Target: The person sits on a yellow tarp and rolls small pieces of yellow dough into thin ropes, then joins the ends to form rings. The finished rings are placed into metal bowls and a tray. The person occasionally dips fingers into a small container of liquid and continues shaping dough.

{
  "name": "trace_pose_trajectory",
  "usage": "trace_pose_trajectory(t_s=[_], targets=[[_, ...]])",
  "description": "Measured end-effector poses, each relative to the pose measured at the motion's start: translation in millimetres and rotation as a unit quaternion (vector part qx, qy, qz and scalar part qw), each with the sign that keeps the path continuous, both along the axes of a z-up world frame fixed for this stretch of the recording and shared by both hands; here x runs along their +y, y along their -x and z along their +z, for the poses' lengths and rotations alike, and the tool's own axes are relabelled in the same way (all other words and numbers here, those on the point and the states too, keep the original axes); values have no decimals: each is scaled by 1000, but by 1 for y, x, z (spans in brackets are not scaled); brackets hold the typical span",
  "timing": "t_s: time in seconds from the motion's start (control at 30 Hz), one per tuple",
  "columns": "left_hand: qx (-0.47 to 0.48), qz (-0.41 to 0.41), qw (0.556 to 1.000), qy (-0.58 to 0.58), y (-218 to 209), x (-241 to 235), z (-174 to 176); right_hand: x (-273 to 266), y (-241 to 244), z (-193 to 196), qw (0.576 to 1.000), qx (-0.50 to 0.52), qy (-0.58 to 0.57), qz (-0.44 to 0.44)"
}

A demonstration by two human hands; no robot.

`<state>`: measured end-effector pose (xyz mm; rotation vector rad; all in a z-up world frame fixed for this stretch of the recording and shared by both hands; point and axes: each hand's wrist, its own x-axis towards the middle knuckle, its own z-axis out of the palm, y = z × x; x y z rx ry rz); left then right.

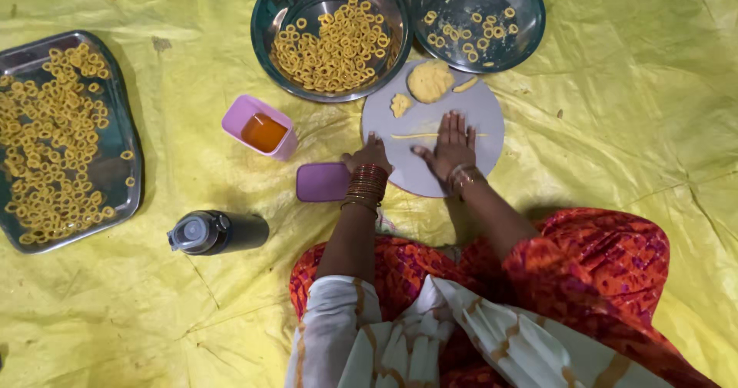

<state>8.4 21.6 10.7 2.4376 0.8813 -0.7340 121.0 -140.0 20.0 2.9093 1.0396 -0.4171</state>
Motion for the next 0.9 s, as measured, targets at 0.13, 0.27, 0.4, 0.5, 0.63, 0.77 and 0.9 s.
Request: trace_pose_trajectory(t_s=[0.13, 0.27, 0.4, 0.5, 0.63, 0.77, 0.9], targets=[[-2, 4, 1000, 14, -5, 3, -5, -39, 35, -1, 997, 40, 30, 59], [-4, 9, 1000, -6, -8, -2, -9, -67, 56, 6, 988, 42, 110, 97], [-17, 17, 1000, 5, -4, 0, -15, -41, 55, 16, 989, 50, 85, 109], [-25, 12, 1000, 3, -5, 3, -25, -1, 32, 24, 993, 66, 70, 65], [-50, 14, 999, 5, -4, 7, -43, 14, 32, 18, 998, -13, 53, 31], [-43, 18, 999, -2, -8, 7, -40, -25, 67, 16, 995, 38, 44, 78], [-26, 24, 999, 6, -8, 3, -26, -66, 78, 29, 993, 75, 65, 56]])
